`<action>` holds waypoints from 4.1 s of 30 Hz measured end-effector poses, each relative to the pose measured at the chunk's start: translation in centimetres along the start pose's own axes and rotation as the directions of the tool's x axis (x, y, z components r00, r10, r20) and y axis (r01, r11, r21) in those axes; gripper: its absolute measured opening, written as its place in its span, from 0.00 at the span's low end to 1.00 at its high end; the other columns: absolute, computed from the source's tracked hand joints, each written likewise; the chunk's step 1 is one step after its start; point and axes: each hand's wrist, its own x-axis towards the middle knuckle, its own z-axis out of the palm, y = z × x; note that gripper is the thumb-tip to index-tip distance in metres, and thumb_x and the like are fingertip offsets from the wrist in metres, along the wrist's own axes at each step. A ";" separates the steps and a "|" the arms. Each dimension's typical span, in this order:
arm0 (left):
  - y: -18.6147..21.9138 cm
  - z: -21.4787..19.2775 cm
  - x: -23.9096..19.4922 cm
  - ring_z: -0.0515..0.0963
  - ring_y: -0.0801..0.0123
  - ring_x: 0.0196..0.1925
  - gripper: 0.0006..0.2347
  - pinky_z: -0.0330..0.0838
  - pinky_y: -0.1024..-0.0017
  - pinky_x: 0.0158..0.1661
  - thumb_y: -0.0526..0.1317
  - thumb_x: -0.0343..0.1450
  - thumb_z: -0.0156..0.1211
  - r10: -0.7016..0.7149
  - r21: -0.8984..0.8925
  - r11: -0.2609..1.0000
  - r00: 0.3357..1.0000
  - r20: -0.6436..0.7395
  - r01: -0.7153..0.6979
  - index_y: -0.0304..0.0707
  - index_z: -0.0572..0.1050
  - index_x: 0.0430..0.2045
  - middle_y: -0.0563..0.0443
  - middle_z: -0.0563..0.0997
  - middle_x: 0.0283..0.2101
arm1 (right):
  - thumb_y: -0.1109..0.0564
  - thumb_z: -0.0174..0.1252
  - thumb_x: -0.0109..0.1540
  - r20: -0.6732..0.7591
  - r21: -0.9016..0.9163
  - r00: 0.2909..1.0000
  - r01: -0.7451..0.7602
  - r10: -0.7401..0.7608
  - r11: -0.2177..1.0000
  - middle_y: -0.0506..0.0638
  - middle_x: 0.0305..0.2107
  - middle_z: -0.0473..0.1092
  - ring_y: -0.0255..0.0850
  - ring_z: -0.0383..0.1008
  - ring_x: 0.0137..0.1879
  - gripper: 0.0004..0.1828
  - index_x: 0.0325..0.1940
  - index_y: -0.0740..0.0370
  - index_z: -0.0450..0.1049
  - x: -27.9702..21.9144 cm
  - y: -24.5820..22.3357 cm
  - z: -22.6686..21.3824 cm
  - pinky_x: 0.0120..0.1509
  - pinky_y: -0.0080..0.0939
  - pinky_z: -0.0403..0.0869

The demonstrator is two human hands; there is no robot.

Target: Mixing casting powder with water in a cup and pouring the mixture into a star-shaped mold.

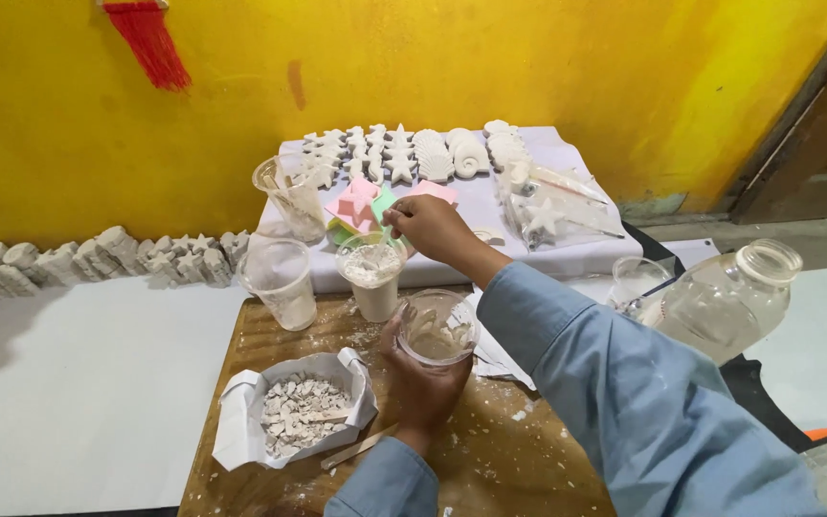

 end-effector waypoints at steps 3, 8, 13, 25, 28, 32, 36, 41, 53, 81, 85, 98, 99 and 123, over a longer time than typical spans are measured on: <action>0.8 -0.8 0.4 0.83 0.40 0.53 0.49 0.76 0.47 0.59 0.51 0.52 0.84 -0.127 0.021 0.992 0.987 0.096 0.126 0.57 0.50 0.64 0.37 0.77 0.55 | 0.48 0.51 0.69 -0.103 0.014 0.994 0.027 -0.025 1.000 0.49 0.27 0.79 0.46 0.80 0.38 0.17 0.39 0.58 0.82 -0.9 -0.6 -0.9 0.48 0.46 0.74; -0.4 -0.1 -0.1 0.80 0.35 0.55 0.49 0.77 0.44 0.55 0.44 0.54 0.83 -0.039 -0.092 0.995 0.994 0.105 0.049 0.54 0.47 0.64 0.33 0.74 0.56 | 0.47 0.49 0.70 -0.178 0.157 0.982 -0.038 0.067 0.987 0.47 0.26 0.78 0.39 0.78 0.34 0.19 0.38 0.58 0.81 -1.4 0.6 -2.4 0.44 0.39 0.74; 0.2 -0.3 0.3 0.81 0.35 0.54 0.46 0.79 0.43 0.54 0.47 0.57 0.81 -0.046 -0.044 0.998 0.993 0.110 0.051 0.53 0.46 0.62 0.32 0.72 0.59 | 0.45 0.50 0.69 -0.249 0.282 0.961 -0.049 0.122 0.958 0.44 0.27 0.78 0.35 0.75 0.35 0.18 0.38 0.55 0.80 -0.9 3.3 -2.4 0.44 0.34 0.72; -0.2 0.0 0.3 0.81 0.33 0.53 0.52 0.79 0.44 0.53 0.49 0.53 0.84 -0.036 -0.052 0.998 0.999 0.009 0.036 0.40 0.48 0.67 0.26 0.75 0.57 | 0.52 0.48 0.69 -0.269 0.600 0.895 -0.134 0.357 0.789 0.47 0.25 0.74 0.30 0.70 0.29 0.15 0.42 0.60 0.78 -5.1 4.0 -5.3 0.30 0.24 0.65; -0.7 0.7 -0.2 0.78 0.35 0.58 0.53 0.74 0.46 0.57 0.46 0.52 0.84 -0.038 -0.135 0.990 0.997 -0.070 0.028 0.40 0.48 0.67 0.26 0.72 0.62 | 0.52 0.46 0.71 -0.316 0.527 0.911 -0.063 0.264 0.848 0.47 0.24 0.72 0.31 0.69 0.31 0.17 0.40 0.60 0.79 -8.3 1.4 -7.6 0.32 0.24 0.63; -1.7 1.1 0.0 0.76 0.34 0.60 0.53 0.74 0.49 0.58 0.43 0.51 0.85 0.009 -0.190 0.982 0.998 -0.066 -0.021 0.36 0.48 0.66 0.25 0.70 0.63 | 0.55 0.51 0.71 -0.343 0.235 0.934 0.187 -0.098 0.954 0.53 0.23 0.73 0.41 0.73 0.33 0.14 0.38 0.63 0.79 -12.9 -1.0 -7.6 0.41 0.39 0.71; -1.7 0.2 0.1 0.80 0.35 0.56 0.56 0.79 0.51 0.55 0.42 0.49 0.87 0.021 -0.199 0.980 1.000 -0.022 -0.025 0.38 0.47 0.67 0.24 0.73 0.58 | 0.62 0.61 0.64 -0.165 -0.284 0.769 0.563 -0.618 0.776 0.46 0.25 0.73 0.45 0.77 0.39 0.03 0.39 0.56 0.78 -16.0 -0.4 -6.0 0.48 0.42 0.72; -2.6 1.3 0.1 0.81 0.43 0.55 0.56 0.79 0.59 0.53 0.42 0.46 0.87 0.092 -0.208 0.970 0.981 -0.171 -0.127 0.36 0.51 0.67 0.29 0.74 0.57 | 0.61 0.56 0.68 -0.440 -0.150 0.730 0.515 -0.523 0.844 0.47 0.28 0.75 0.43 0.76 0.39 0.05 0.44 0.56 0.78 -13.0 -0.3 -7.5 0.51 0.42 0.72; 0.9 -0.7 0.6 0.80 0.40 0.57 0.46 0.71 0.49 0.59 0.44 0.56 0.82 0.115 0.025 0.993 0.993 0.031 -0.116 0.47 0.47 0.60 0.34 0.75 0.59 | 0.53 0.55 0.70 -0.288 -0.143 0.889 0.327 -0.356 0.934 0.46 0.30 0.78 0.44 0.75 0.45 0.08 0.47 0.54 0.80 -4.4 0.7 1.3 0.55 0.49 0.71; 0.2 0.0 0.9 0.85 0.45 0.48 0.49 0.78 0.52 0.53 0.62 0.51 0.80 -0.165 0.226 0.956 0.980 -0.107 0.185 0.62 0.51 0.64 0.47 0.80 0.51 | 0.53 0.40 0.74 -0.427 0.501 0.891 0.091 0.154 0.861 0.45 0.25 0.72 0.32 0.68 0.37 0.19 0.41 0.56 0.77 -7.1 1.4 -5.5 0.45 0.31 0.69; 1.2 -0.4 0.2 0.86 0.44 0.45 0.50 0.78 0.52 0.53 0.62 0.52 0.79 -0.251 0.247 0.929 0.959 -0.130 0.276 0.66 0.49 0.66 0.45 0.83 0.46 | 0.52 0.41 0.74 -0.404 0.406 0.915 0.167 0.013 0.898 0.46 0.24 0.70 0.34 0.68 0.38 0.18 0.40 0.55 0.77 -10.2 -0.1 -6.1 0.49 0.34 0.68; -0.6 -0.5 0.0 0.81 0.46 0.52 0.50 0.62 0.53 0.64 0.45 0.53 0.82 0.099 0.132 0.987 0.995 -0.014 -0.096 0.51 0.46 0.63 0.39 0.76 0.50 | 0.58 0.57 0.69 -0.413 -0.119 0.786 0.455 -0.461 0.882 0.44 0.27 0.77 0.43 0.75 0.43 0.05 0.44 0.53 0.79 -6.6 0.8 -1.0 0.56 0.47 0.69; -0.9 -0.4 0.0 0.79 0.47 0.55 0.50 0.55 0.54 0.68 0.38 0.53 0.84 0.271 0.086 0.959 0.962 -0.014 -0.269 0.42 0.45 0.63 0.36 0.72 0.53 | 0.55 0.57 0.69 -0.284 -0.132 0.890 0.332 -0.357 0.934 0.45 0.29 0.78 0.45 0.76 0.49 0.06 0.46 0.52 0.80 -5.8 1.3 0.1 0.59 0.51 0.68; -3.3 0.5 0.3 0.70 0.48 0.66 0.31 0.61 0.53 0.67 0.45 0.64 0.76 0.703 -0.389 0.668 0.709 0.049 -0.635 0.49 0.54 0.50 0.31 0.69 0.64 | 0.52 0.58 0.67 -0.170 -0.574 0.609 0.578 -0.775 0.580 0.40 0.37 0.71 0.41 0.69 0.44 0.03 0.42 0.47 0.78 -23.4 6.6 -2.2 0.50 0.44 0.60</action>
